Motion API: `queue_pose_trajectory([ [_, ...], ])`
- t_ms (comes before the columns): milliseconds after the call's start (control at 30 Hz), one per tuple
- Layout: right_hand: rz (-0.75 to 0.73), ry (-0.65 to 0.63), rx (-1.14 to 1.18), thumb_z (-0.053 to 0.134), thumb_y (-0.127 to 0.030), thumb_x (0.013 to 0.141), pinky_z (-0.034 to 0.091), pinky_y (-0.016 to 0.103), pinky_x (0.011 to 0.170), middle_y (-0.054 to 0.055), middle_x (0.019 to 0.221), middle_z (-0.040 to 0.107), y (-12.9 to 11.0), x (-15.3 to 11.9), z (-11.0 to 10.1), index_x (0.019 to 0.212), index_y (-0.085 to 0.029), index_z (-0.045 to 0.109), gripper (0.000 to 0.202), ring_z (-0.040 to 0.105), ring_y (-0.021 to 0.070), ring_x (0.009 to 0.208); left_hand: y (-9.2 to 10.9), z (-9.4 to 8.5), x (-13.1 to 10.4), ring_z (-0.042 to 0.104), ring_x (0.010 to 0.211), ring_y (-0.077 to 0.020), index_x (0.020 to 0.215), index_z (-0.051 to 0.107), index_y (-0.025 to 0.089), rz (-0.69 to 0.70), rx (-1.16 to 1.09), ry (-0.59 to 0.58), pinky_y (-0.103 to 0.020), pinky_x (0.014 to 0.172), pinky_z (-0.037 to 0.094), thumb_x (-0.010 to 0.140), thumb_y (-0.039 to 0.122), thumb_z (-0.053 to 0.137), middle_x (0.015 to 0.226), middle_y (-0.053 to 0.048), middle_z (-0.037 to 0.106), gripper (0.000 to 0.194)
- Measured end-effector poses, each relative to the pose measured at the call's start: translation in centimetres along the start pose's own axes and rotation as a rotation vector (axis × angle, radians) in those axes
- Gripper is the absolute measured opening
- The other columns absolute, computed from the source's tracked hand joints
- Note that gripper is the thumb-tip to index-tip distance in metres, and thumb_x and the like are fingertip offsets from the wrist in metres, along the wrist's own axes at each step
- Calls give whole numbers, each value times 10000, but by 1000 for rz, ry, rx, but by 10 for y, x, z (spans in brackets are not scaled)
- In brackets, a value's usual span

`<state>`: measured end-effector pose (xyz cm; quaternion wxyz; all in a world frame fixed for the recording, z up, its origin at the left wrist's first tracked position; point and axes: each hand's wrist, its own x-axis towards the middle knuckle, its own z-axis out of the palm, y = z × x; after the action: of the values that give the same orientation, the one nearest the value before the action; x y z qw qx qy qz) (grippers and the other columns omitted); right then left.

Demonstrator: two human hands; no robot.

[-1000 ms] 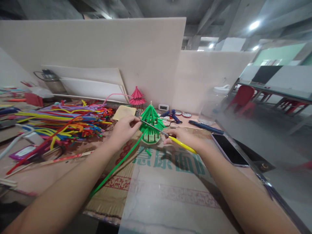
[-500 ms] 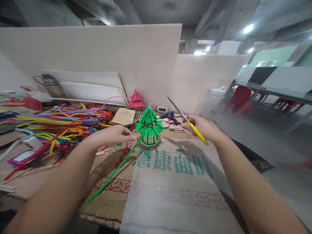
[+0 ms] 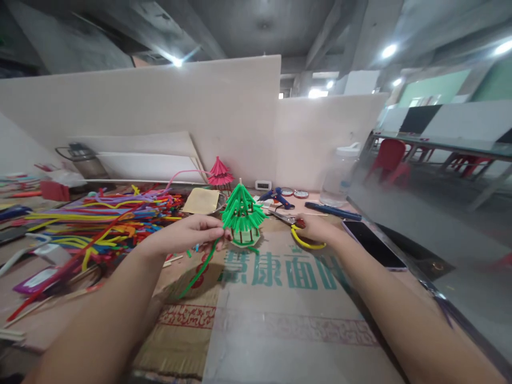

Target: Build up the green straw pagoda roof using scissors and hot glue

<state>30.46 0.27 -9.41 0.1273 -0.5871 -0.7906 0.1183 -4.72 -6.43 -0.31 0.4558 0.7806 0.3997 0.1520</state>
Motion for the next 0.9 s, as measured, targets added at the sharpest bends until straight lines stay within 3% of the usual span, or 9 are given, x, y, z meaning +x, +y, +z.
queue_pose_trajectory([
  [133,-2,3,-18,652,-344,795,446,300,664,113,1012,737,0,1,-3,1159,-215,716,392,661,248,819,5,9,9,531,575,-97,885,673,157,85,14,141,-200,503,374,900,557,545,819,-38,713,420],
  [233,2,40,-13,659,-365,789,441,317,667,132,914,738,-3,2,-16,1063,-162,756,354,654,261,797,17,20,18,525,575,-104,791,677,156,96,51,224,-212,530,388,883,508,570,726,-19,679,379],
  [300,-11,78,18,581,-420,857,446,318,670,124,863,732,-13,-1,-32,988,-145,769,358,646,246,779,28,26,26,532,562,-116,764,674,165,90,68,260,-222,526,394,864,485,582,636,5,622,348],
  [400,-75,136,182,388,-526,959,472,284,652,54,828,717,-45,-15,-56,1139,-193,731,511,632,183,732,47,29,40,569,581,-128,814,693,175,138,64,308,-229,551,424,841,483,602,623,18,608,322],
  [500,-194,299,669,540,-530,901,478,276,606,27,755,680,-86,-36,-70,1187,-177,719,488,573,135,621,68,24,50,554,563,-115,811,683,153,219,47,385,-217,537,410,844,444,602,602,22,583,304],
  [633,-261,457,874,639,-483,861,488,275,558,-3,681,634,-124,-57,-73,1137,-195,735,411,542,111,572,92,20,55,542,579,-108,730,658,139,323,58,359,-203,534,400,838,376,623,601,15,572,263],
  [767,-279,569,915,664,-496,839,478,276,488,-21,615,592,-137,-53,-74,1000,-229,741,322,531,118,535,95,24,53,522,582,-106,736,669,151,390,103,334,-203,523,383,858,400,607,624,16,567,284],
  [900,-302,574,940,719,-418,804,479,250,503,-11,679,634,-144,-39,-79,822,-209,667,216,573,118,581,83,24,51,518,588,-111,747,680,163,398,135,385,-209,517,374,884,408,587,634,9,578,295],
])
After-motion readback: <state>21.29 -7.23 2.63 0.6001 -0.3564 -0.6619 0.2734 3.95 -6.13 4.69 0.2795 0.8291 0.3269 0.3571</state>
